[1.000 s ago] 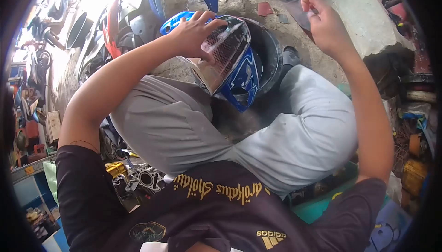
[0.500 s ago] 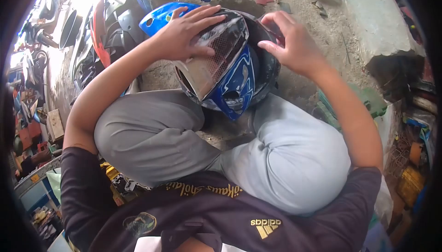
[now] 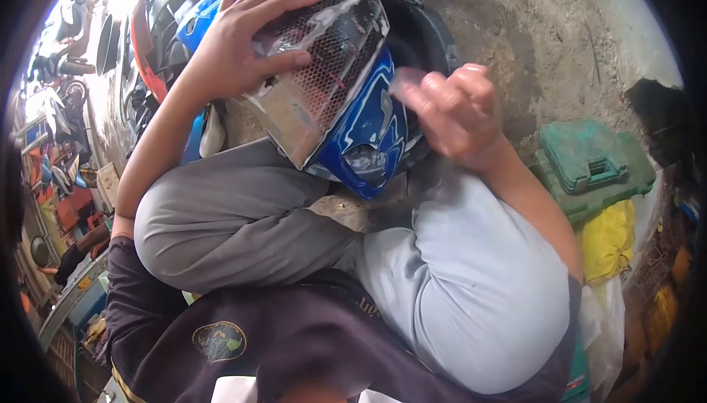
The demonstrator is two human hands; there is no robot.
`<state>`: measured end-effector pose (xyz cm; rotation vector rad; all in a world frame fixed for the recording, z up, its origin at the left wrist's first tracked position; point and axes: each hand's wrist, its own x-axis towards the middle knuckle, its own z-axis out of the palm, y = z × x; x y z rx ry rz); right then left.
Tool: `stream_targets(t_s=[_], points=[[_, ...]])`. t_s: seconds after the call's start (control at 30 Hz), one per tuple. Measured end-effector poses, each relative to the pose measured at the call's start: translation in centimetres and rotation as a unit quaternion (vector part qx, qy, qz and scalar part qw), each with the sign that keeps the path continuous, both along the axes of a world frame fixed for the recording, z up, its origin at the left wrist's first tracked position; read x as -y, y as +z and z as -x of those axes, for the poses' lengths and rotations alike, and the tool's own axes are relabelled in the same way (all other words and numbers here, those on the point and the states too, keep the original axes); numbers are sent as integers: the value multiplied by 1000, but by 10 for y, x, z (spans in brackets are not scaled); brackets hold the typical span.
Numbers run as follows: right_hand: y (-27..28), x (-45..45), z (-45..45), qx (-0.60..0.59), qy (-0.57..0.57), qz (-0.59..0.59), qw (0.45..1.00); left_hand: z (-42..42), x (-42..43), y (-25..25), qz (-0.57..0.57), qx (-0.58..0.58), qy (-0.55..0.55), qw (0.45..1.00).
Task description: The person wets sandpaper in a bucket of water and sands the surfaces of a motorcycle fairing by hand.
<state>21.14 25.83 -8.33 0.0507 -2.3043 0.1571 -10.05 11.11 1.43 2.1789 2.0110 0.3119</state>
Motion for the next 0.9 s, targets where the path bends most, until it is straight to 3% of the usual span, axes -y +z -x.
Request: stream_targets(t_s=[0.13, 0.3, 0.4, 0.5, 0.63, 0.73, 0.77, 0.8, 0.87, 0.9], points=[[10, -1, 4, 58, 236, 71, 967, 1, -5, 0, 10, -7, -3, 1000], [12, 3, 11, 117, 142, 116, 976, -3, -7, 0, 18, -16, 4, 1000], [7, 10, 14, 116, 195, 112, 967, -6, -6, 1, 12, -10, 9, 1000], [6, 8, 18, 145, 101, 136, 975, -6, -5, -1, 7, -16, 7, 1000], [11, 12, 18, 116, 205, 94, 967, -8, -5, 0, 4, -12, 18, 1000], [12, -3, 21, 156, 77, 139, 975, -7, -3, -2, 1, -6, 16, 1000], [11, -7, 21, 161, 90, 135, 973, -5, 0, -5, -5, -1, 17, 1000], [11, 7, 19, 147, 233, 119, 954, -4, 0, -7, -13, 3, 21, 1000], [8, 7, 20, 145, 248, 128, 949, -5, -1, -8, -19, -4, 22, 1000], [11, 0, 25, 147, 182, 144, 962, -5, -2, -8, -22, -8, 20, 1000]])
